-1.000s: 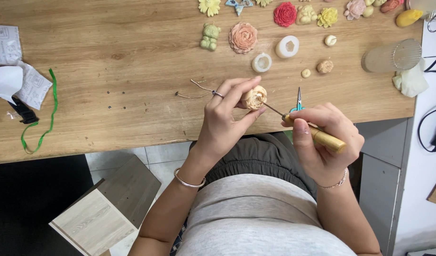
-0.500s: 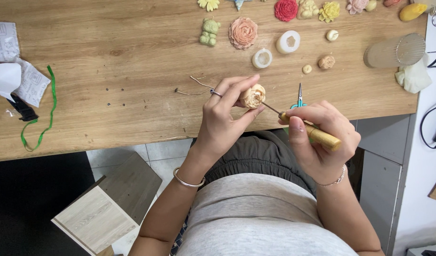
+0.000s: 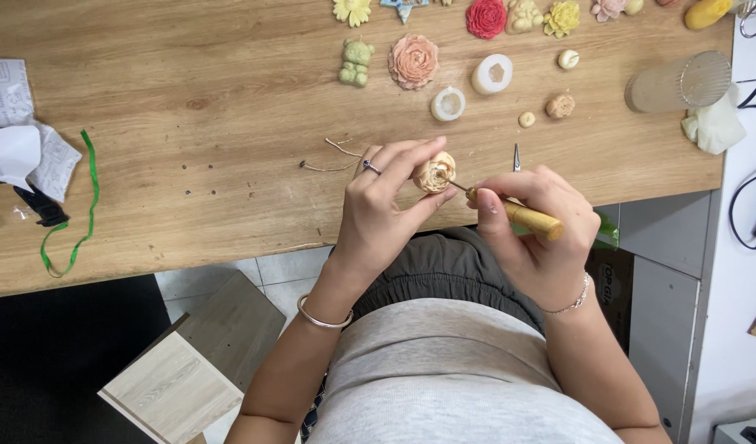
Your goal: Hand-shaping and detailing wax flower petals and assembling them with a wick and tools.
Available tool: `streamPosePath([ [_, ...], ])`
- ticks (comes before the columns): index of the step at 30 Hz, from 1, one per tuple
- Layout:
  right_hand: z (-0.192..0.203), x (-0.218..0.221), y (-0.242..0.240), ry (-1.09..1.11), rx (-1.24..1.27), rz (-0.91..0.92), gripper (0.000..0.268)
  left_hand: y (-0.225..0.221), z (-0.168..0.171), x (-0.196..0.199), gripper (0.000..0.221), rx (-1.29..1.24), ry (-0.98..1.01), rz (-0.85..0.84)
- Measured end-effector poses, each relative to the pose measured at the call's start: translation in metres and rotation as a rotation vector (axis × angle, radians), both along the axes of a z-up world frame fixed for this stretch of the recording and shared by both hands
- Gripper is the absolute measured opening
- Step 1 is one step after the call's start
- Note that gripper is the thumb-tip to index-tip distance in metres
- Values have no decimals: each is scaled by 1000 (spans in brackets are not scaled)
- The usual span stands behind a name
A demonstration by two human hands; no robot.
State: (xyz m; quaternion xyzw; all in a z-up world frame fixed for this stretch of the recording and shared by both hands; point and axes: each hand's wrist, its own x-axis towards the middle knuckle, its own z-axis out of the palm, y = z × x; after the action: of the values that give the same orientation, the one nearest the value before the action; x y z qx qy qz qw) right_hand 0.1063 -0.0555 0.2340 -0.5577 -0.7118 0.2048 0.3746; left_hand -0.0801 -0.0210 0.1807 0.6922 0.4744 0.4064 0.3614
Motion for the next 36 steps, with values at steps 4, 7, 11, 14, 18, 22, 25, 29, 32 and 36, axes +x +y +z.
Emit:
streamPosePath([
  [4, -2, -1, 4, -16, -10, 3, 8, 1, 0, -3, 57, 41, 26, -13],
  [7, -3, -3, 7, -13, -17, 23, 8, 2, 1, -4, 56, 60, 39, -26],
  [11, -7, -7, 12, -35, -8, 61, 8, 0, 4, -5, 56, 47, 14, -54],
  [14, -9, -8, 13, -48, -17, 70, 8, 0, 7, -4, 56, 42, -5, -69],
  [18, -10, -8, 15, -34, -63, 54, 8, 0, 11, -1, 55, 43, -2, -78],
  [22, -11, -7, 13, 42, -120, 40, 8, 0, 11, 0, 55, 37, 8, -74],
  [25, -12, -5, 11, 88, -146, 8, 8, 0, 11, 1, 54, 33, 22, -67],
  [29, -12, -3, 9, 79, -138, -35, 10, 0, 10, 1, 53, 35, 47, -64],
  [32, -13, -1, 7, 92, -144, -60, 10, 0, 10, 1, 52, 36, 58, -64],
  [36, -12, 1, 5, 142, -142, -68, 10, 0, 6, 0, 52, 48, 74, -58],
])
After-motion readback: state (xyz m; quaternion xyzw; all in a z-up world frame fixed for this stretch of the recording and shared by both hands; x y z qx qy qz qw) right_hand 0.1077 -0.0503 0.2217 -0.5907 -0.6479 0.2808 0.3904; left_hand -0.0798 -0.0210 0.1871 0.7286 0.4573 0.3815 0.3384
